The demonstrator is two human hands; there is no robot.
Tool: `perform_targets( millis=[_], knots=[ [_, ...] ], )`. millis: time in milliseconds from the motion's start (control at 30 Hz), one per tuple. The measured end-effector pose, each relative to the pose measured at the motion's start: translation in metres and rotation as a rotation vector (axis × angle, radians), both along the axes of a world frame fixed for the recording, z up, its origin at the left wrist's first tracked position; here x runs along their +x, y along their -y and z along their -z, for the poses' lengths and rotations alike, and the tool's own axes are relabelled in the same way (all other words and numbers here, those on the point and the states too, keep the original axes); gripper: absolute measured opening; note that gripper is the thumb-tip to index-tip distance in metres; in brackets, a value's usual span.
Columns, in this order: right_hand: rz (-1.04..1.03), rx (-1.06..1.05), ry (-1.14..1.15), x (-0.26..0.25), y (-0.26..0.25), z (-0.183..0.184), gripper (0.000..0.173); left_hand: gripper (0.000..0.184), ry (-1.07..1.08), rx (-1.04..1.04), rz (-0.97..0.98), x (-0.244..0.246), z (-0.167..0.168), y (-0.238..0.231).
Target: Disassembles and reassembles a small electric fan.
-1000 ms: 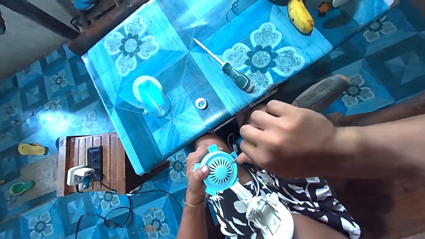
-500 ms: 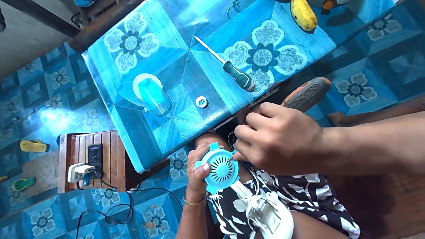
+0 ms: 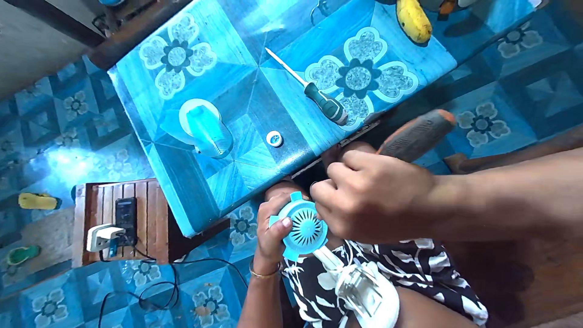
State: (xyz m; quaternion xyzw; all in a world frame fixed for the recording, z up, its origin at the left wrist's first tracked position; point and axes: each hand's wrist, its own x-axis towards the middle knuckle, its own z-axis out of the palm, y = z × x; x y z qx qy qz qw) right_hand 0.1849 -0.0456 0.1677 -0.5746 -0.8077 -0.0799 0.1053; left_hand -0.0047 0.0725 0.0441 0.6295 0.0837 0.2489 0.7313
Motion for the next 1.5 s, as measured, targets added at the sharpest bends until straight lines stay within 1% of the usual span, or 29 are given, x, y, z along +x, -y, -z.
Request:
perform_targets(
  millis=[100, 167, 233, 300, 400, 500, 600, 700, 833, 1000, 1167, 1233, 1500],
  knots=[
    [-0.115, -0.116, -0.041, 0.011, -0.015, -0.011, 0.03, 0.037, 0.043, 0.001, 0.05, 0.002, -0.003, 0.0],
    [-0.142, -0.283, -0.044, 0.017, -0.027, -0.022, 0.026, 0.036, 0.049, 0.0, 0.06, 0.002, -0.005, 0.001],
    [-0.168, -0.413, -0.021, 0.022, -0.037, -0.029, 0.031, 0.037, 0.039, 0.004, 0.07, 0.001, -0.006, 0.001],
    [-0.206, -0.487, -0.011, 0.024, -0.045, -0.032, 0.033, 0.039, 0.04, -0.002, 0.087, 0.001, -0.008, 0.002],
    [-0.224, -0.547, -0.042, 0.023, -0.052, -0.035, 0.029, 0.038, 0.051, -0.016, 0.105, 0.001, -0.01, 0.003],
    [-0.253, -0.572, -0.051, 0.025, -0.057, -0.038, 0.03, 0.037, 0.052, -0.003, 0.111, 0.002, -0.01, 0.002],
    [-0.309, -0.522, -0.073, 0.031, -0.062, -0.035, 0.036, 0.037, 0.051, 0.009, 0.119, 0.004, -0.012, 0.002],
    [-0.321, -0.507, -0.076, 0.03, -0.066, -0.031, 0.038, 0.039, 0.059, 0.018, 0.129, 0.004, -0.013, 0.003],
    [-0.323, -0.552, -0.085, 0.031, -0.07, -0.032, 0.043, 0.039, 0.066, 0.008, 0.141, 0.004, -0.014, 0.004],
    [-0.337, -0.574, -0.091, 0.03, -0.073, -0.032, 0.044, 0.039, 0.06, 0.001, 0.131, 0.003, -0.015, 0.005],
    [-0.307, -0.564, -0.104, 0.024, -0.07, -0.029, 0.039, 0.038, 0.074, -0.048, 0.148, 0.002, -0.016, 0.006],
    [-0.303, -0.562, -0.103, 0.023, -0.069, -0.029, 0.04, 0.037, 0.081, -0.06, 0.155, 0.002, -0.017, 0.006],
    [-0.307, -0.59, -0.109, 0.022, -0.069, -0.031, 0.04, 0.04, 0.098, -0.042, 0.179, 0.002, -0.019, 0.007]
  ],
)
